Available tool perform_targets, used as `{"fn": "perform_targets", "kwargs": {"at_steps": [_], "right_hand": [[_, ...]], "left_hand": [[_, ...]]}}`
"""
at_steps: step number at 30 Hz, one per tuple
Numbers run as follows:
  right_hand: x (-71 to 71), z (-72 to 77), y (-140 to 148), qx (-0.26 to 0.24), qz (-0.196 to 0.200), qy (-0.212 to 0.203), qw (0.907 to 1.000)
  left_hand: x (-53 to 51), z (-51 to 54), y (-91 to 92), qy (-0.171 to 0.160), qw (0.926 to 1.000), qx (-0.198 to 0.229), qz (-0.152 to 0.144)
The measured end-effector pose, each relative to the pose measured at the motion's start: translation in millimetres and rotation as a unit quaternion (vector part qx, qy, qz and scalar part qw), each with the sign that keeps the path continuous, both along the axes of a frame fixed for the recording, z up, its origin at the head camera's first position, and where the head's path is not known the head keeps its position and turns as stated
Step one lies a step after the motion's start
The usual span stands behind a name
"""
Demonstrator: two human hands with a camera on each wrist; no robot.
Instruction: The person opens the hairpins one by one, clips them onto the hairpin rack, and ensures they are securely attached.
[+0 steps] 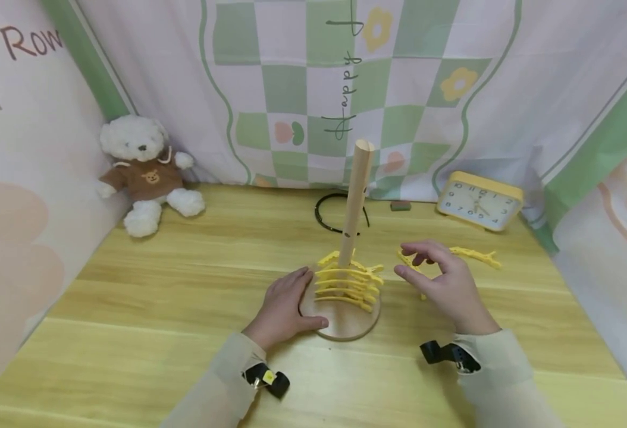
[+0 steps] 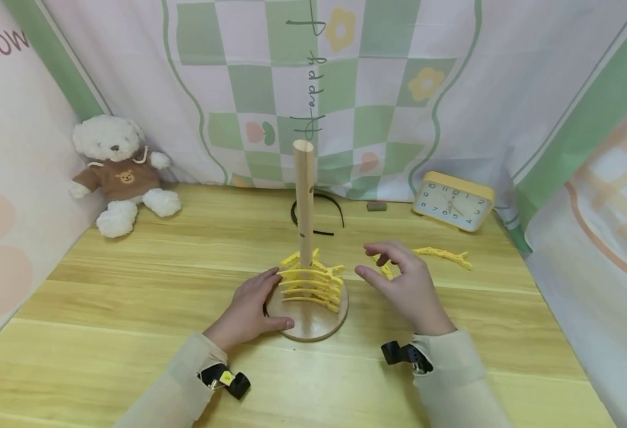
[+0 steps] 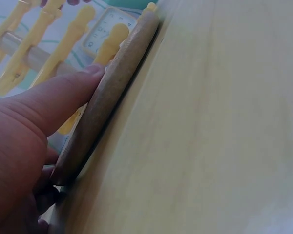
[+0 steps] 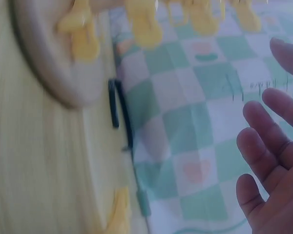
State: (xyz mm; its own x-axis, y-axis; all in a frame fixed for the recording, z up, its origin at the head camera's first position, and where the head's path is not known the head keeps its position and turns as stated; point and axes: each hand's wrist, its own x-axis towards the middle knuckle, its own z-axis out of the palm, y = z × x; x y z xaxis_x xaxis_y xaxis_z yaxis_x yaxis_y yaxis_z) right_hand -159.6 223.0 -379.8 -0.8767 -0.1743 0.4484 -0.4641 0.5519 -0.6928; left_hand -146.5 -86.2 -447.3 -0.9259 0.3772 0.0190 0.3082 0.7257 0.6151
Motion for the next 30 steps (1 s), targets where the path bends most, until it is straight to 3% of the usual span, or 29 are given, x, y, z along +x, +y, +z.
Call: {"fn": "perform_targets", "kwargs": {"at_steps": [6, 10, 17, 20, 26, 30], "right_hand": [[-10.7, -13.4, 24.5, 0.039, -0.04, -0.035, 0.9978], [-14.1, -18.9, 36.0, 0.045, -0.038, -0.094, 0.9939], [-17.6, -23.4, 46.2, 0.069, -0.023, -0.195, 0.9782], [-19.3, -28.8, 49.1, 0.067, -0.034, -0.198, 0.9774], [-21.1, -38.6, 55.8, 0.071, -0.058, -0.149, 0.9846], [-21.9, -43.1, 64.7, 0.095, -0.065, -0.152, 0.9818]], "left_hand": [[0.3, 1.0, -0.3, -0.005, 1.0, 0.008, -0.001], [0.9, 1.3, 0.1, -0.009, 0.9999, 0.01, 0.001], [1.7, 2.0, -0.2, -0.01, 0.9998, 0.015, 0.004], [2.0, 2.7, -0.6, -0.011, 0.9998, 0.017, 0.004], [2.1, 3.9, -0.8, -0.01, 0.9998, 0.016, 0.003], [2.6, 5.7, -0.6, -0.012, 0.9998, 0.017, 0.002]]}}
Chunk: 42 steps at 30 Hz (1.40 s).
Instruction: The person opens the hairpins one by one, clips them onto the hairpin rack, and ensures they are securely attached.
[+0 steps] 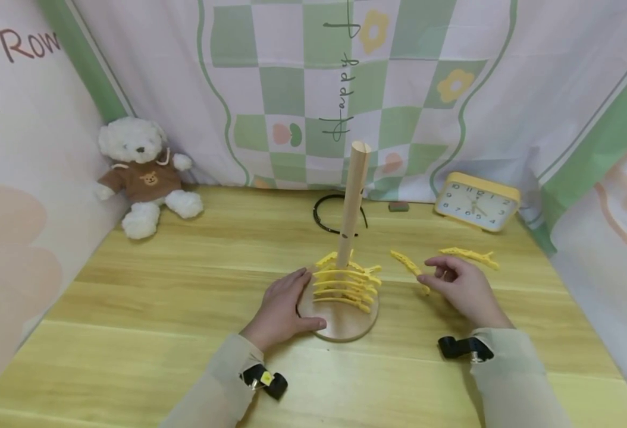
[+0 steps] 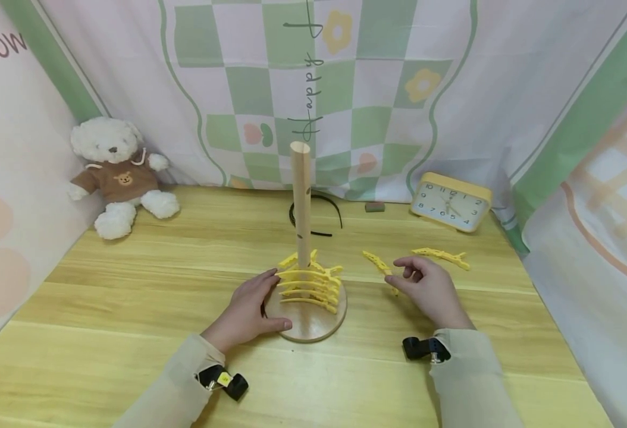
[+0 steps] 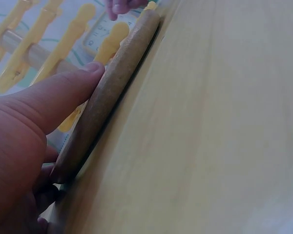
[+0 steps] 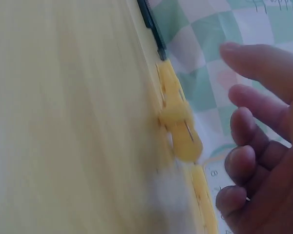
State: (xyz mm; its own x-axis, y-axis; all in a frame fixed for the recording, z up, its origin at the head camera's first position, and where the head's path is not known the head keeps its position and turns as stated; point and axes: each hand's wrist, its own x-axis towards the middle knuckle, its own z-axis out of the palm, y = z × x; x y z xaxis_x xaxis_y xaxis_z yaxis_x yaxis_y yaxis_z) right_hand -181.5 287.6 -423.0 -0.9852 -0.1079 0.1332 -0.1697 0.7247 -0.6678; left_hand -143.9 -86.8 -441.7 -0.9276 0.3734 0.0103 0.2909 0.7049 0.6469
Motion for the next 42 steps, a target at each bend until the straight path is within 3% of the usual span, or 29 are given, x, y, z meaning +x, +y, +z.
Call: {"fn": "perform_targets", "kwargs": {"at_steps": [11, 16, 19, 23, 29, 35, 42], "right_hand": [[-0.7, -1.0, 13.6, 0.061, -0.007, -0.106, 0.9925], [-0.3, -0.3, 14.2, 0.084, -0.011, -0.128, 0.9881], [-0.3, -1.1, 14.9, 0.06, -0.019, -0.113, 0.9917], [0.3, -2.3, 15.3, -0.018, -0.036, -0.051, 0.9979], [4.1, 12.3, 5.4, -0.144, -0.052, 0.017, 0.988], [13.2, 33.2, -7.8, -0.176, -0.045, 0.034, 0.9827], [22.9, 49.2, -24.3, -0.217, -0.007, 0.063, 0.9741]], "left_hand": [[-0.3, -1.7, -0.4, 0.002, 1.0, -0.001, -0.001], [-0.1, -0.9, -0.1, 0.005, 1.0, -0.003, -0.001], [-0.1, -1.3, -0.2, 0.004, 1.0, -0.003, 0.0], [-0.1, -1.9, -0.2, 0.002, 1.0, -0.003, 0.0], [0.3, -0.9, -0.2, 0.003, 1.0, 0.0, 0.0], [0.6, -1.2, -0.6, 0.005, 1.0, 0.0, -0.001], [0.5, -2.1, -0.9, 0.007, 1.0, -0.001, -0.003]]}}
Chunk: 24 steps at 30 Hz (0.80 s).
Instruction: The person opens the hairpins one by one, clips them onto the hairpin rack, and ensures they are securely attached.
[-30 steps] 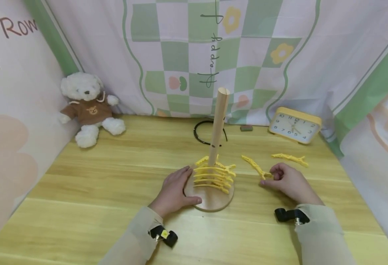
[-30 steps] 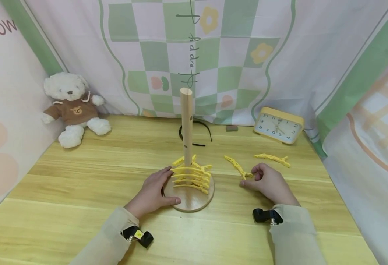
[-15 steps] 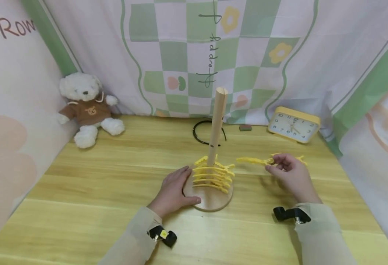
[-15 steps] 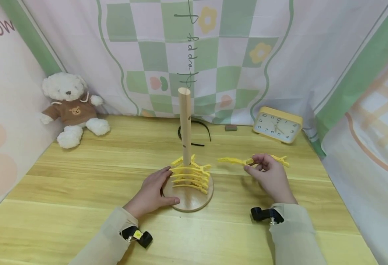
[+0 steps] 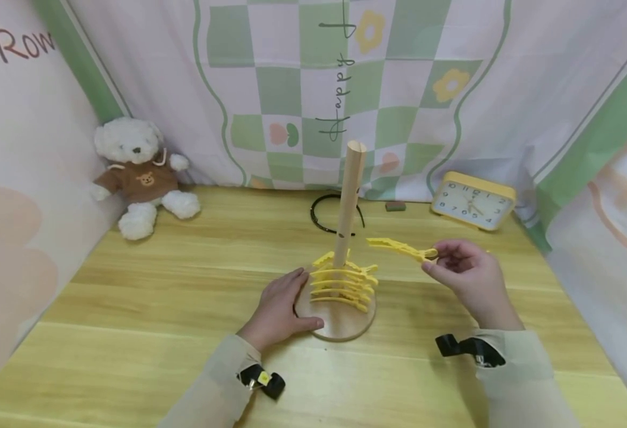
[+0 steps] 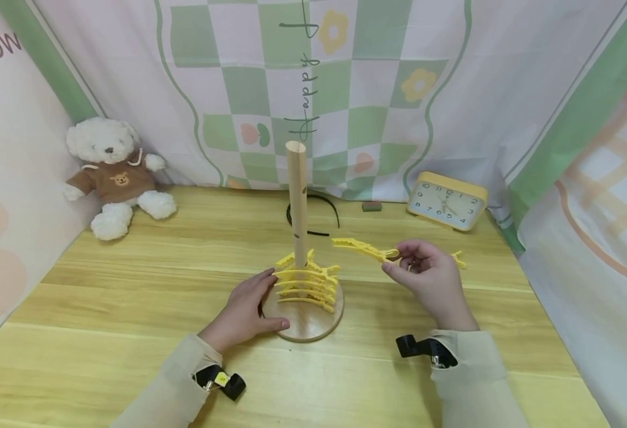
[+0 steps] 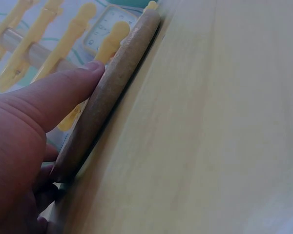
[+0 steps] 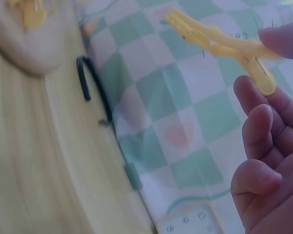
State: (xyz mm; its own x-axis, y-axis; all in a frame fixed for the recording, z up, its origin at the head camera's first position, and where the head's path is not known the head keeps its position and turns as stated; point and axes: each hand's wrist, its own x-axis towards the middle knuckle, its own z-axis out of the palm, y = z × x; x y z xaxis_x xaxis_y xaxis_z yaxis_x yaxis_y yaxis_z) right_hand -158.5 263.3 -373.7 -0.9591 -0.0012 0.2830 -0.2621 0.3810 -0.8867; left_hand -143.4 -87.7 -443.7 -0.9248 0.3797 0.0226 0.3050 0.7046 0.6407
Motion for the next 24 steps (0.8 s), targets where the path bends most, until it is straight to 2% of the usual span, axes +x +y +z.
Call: {"fn": "perform_targets", "kwargs": {"at_steps": [5, 9, 24], "right_hand": [[4.3, 4.6, -12.4, -0.055, 0.042, -0.005, 0.9976], [7.7, 5.5, -18.0, -0.088, 0.057, -0.014, 0.9944], [13.7, 7.4, -34.1, -0.099, 0.077, -0.021, 0.9918]], "left_hand": [[-0.1, -0.3, -0.4, 0.003, 1.0, 0.001, 0.001], [0.0, 0.0, -0.1, 0.001, 1.0, 0.001, 0.0], [-0.8, -1.3, 0.5, 0.0, 1.0, 0.0, 0.0]]}}
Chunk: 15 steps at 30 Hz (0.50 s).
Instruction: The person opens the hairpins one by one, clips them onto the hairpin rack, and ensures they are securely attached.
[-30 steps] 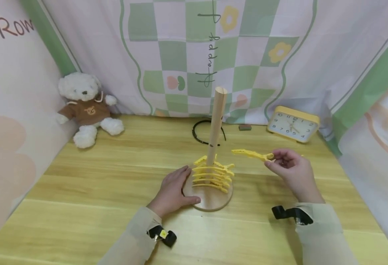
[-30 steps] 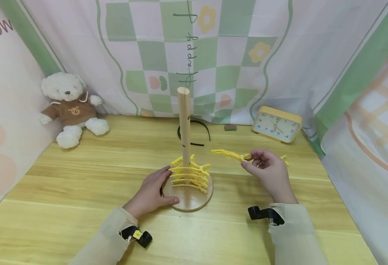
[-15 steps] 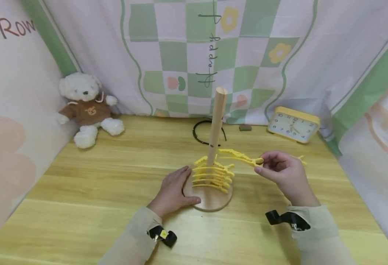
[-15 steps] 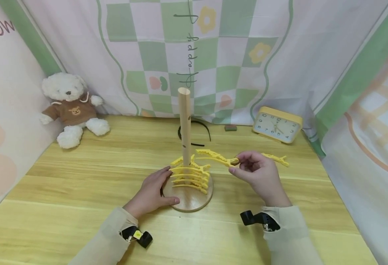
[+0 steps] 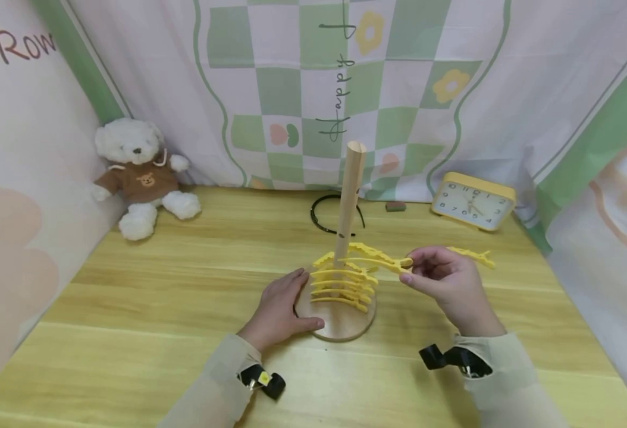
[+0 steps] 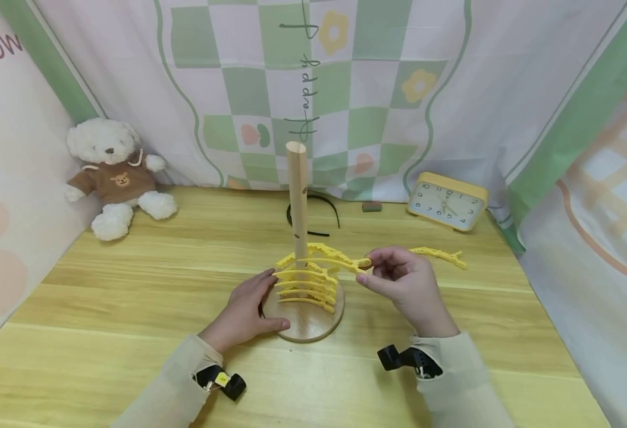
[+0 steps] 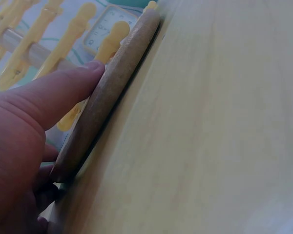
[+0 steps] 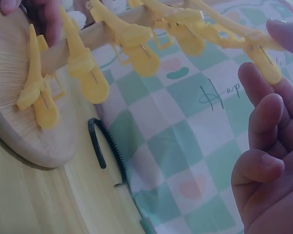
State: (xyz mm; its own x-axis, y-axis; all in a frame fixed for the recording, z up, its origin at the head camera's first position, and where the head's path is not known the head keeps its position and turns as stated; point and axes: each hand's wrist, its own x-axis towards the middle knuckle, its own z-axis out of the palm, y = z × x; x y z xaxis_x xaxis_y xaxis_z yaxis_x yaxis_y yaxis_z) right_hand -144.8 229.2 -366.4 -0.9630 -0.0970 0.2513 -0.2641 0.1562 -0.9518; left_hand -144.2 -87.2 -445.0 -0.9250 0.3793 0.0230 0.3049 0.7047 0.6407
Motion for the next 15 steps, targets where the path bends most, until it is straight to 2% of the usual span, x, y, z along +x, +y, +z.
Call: {"fn": "perform_targets", "kwargs": {"at_steps": [7, 11, 15], "right_hand": [[1.4, -0.8, -5.1, -0.016, 0.018, 0.01, 0.9997], [2.0, -1.0, -9.2, -0.007, 0.019, 0.014, 0.9997], [1.8, -1.8, -16.0, -0.019, 0.03, 0.013, 0.9993]], "left_hand": [[-0.3, -2.3, 1.6, -0.005, 0.9998, 0.012, 0.012], [-0.2, -2.7, 2.6, 0.002, 0.9998, 0.013, 0.016], [0.3, -1.4, 2.8, 0.01, 0.9996, 0.013, 0.021]]}}
